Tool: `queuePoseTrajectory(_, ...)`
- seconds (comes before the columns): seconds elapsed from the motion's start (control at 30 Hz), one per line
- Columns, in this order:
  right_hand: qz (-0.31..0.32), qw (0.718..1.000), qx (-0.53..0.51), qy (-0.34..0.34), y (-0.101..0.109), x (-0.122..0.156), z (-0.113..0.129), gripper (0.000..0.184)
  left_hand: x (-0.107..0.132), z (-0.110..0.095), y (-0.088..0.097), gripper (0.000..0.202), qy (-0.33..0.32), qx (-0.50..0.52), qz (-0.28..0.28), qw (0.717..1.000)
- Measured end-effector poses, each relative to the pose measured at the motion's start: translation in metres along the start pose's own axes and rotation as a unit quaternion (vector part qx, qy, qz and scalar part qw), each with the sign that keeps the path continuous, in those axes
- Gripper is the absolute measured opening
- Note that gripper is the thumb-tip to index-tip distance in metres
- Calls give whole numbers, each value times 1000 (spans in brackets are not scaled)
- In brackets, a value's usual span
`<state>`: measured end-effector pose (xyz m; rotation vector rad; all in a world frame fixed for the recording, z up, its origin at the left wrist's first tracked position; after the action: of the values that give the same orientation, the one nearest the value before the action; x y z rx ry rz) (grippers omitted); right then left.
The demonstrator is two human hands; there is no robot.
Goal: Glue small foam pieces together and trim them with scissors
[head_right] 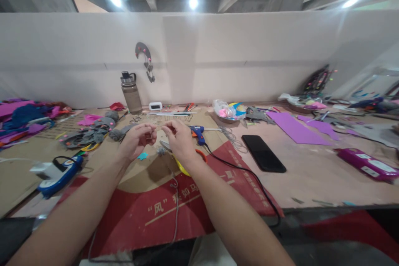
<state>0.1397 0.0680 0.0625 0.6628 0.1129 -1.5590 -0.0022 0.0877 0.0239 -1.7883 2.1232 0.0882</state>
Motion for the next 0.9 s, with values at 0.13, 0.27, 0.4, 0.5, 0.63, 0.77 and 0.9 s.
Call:
queuePoseTrajectory(0.13, 35, 997, 63, -33, -5, -5, -12, 36, -4, 3, 21, 20, 19, -190, -9, 981)
queuePoseTrajectory(0.27, 126, 969, 208, -45, -29, 1, -25, 23, -9, 9, 23, 17, -2, -424, 67, 903)
queuePoseTrajectory(0.4, 221, 919, 314, -84, -52, 17, -43, 21, -4, 28, 13, 14, -7, -489, 164, 857)
queuePoseTrajectory(0.5, 251, 899, 353, -69, -60, 25, -42, 19, 2, 38, 7, 16, -3, -489, 207, 848)
queuePoseTrajectory(0.63, 254, 887, 382, -61, -63, 28, -37, 15, 4, 38, 2, 12, 1, -465, 208, 861)
queuePoseTrajectory(0.77, 255, 880, 393, -80, -62, 27, -38, 14, 3, 33, -2, 14, 9, -413, 167, 895)
queuePoseTrajectory(0.9, 249, 888, 373, -99, -59, 26, -42, 20, 5, 35, -4, 21, 42, -387, 157, 908)
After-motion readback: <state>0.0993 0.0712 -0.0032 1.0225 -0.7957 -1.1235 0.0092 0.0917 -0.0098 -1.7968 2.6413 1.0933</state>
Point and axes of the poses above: each hand's wrist, its own x-axis away from the middle knuckle, its own y-axis out of the back of the hand, z = x × y, the point moved 9 cm from there along -x, towards the middle knuckle, and after that the axes turned 11 degrees about -y, right-handed, at the moved point
